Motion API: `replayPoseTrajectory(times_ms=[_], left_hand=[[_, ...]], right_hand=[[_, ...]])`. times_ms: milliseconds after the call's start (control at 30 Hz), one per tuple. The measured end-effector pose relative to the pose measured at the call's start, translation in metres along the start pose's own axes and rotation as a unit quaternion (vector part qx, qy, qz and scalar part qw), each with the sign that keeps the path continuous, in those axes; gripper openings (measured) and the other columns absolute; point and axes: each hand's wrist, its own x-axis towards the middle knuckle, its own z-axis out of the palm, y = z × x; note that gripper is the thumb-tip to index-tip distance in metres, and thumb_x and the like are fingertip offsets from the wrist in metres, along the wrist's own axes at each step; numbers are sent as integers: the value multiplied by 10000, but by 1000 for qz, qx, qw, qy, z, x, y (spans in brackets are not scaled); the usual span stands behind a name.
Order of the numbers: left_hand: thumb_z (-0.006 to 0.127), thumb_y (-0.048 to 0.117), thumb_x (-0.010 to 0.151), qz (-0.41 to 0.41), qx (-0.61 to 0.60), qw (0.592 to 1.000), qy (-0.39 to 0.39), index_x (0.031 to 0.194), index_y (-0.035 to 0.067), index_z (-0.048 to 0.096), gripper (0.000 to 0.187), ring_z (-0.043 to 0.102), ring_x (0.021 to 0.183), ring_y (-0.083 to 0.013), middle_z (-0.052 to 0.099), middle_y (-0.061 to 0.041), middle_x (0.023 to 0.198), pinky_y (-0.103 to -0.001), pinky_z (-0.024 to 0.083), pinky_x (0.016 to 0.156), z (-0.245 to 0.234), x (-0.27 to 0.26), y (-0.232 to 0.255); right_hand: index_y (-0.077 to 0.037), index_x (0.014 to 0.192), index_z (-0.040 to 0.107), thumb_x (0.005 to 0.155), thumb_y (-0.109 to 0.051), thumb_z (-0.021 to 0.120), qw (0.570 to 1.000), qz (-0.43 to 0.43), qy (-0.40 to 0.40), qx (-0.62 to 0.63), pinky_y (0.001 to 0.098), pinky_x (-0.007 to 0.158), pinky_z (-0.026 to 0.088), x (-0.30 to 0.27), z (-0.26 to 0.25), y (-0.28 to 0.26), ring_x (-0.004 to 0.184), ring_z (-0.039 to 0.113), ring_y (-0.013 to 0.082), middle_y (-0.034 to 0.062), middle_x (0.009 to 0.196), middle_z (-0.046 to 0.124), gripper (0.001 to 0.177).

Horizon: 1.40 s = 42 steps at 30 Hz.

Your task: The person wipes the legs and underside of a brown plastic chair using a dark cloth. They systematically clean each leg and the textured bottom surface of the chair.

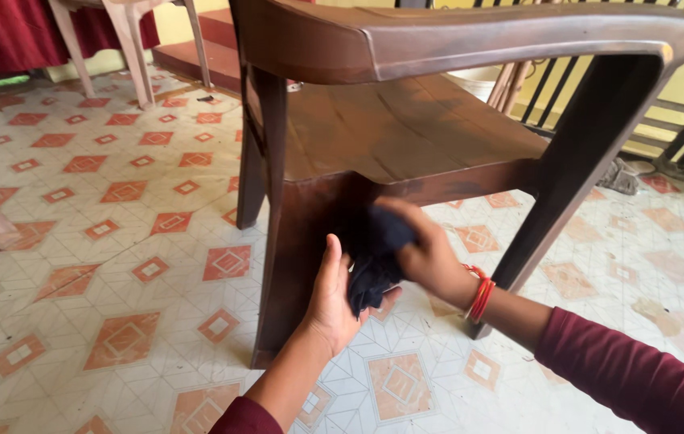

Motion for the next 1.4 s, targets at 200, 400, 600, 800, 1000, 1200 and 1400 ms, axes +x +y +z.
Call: replayPoseTrajectory(times_ms=[200,400,600,800,1000,1200,1400], left_hand=[[616,595,877,-1,0,998,58,1371,96,550,705,650,1188,-158,673,-61,1279,-350,510,1017,-6,5,-11],[617,355,905,50,36,987,146,1329,37,582,531,646,1136,-183,667,-87,1245,-362,507,996,-10,-2,-7],[552,312,985,135,55,984,101,1392,35,540,492,598,1154,-177,623,-85,1272,-362,482,1004,3,10,-6],[531,363,981,116,6,988,102,1391,67,537,505,607,1197,-170,617,-78,1317,-367,488,1020,7,8,10],[516,411,985,88,20,992,87,1391,59,524,537,620,1202,-189,621,-91,1328,-383,496,1014,-4,-4,25],[494,446,1037,110,55,990,74,1423,27,525,571,587,1242,-160,599,-89,1359,-348,463,1066,-15,-5,34],[522,413,993,60,388,890,233,1358,-39,623,589,650,1124,-332,658,-272,1299,-414,492,984,-13,-15,45]], right_hand=[[33,1423,489,743,-90,732,926,-248,-124,-258,546,1190,320,-31,5,-20,1434,437,438,223,1497,476,732],[4,1584,327,943,-171,690,964,23,-150,218,490,1270,234,-38,-11,-8,1577,283,391,240,1687,315,757],[56,1475,432,894,-259,765,968,-185,-20,-170,507,1227,287,-28,12,-17,1529,273,475,303,1622,270,741],[92,1503,404,860,-188,741,977,-145,-53,-144,564,1222,254,-22,30,-28,1542,187,525,342,1638,249,778],[80,1524,363,804,-205,774,979,-163,-86,-83,549,1213,292,-11,37,-27,1512,252,504,336,1641,201,876],[2,1454,479,772,-88,764,979,-173,-9,-112,495,1134,422,-6,50,-24,1390,417,473,314,1532,313,745],[-9,1354,564,808,15,701,993,-97,-34,-59,374,1040,536,3,37,-13,1301,572,335,189,1430,511,563]])
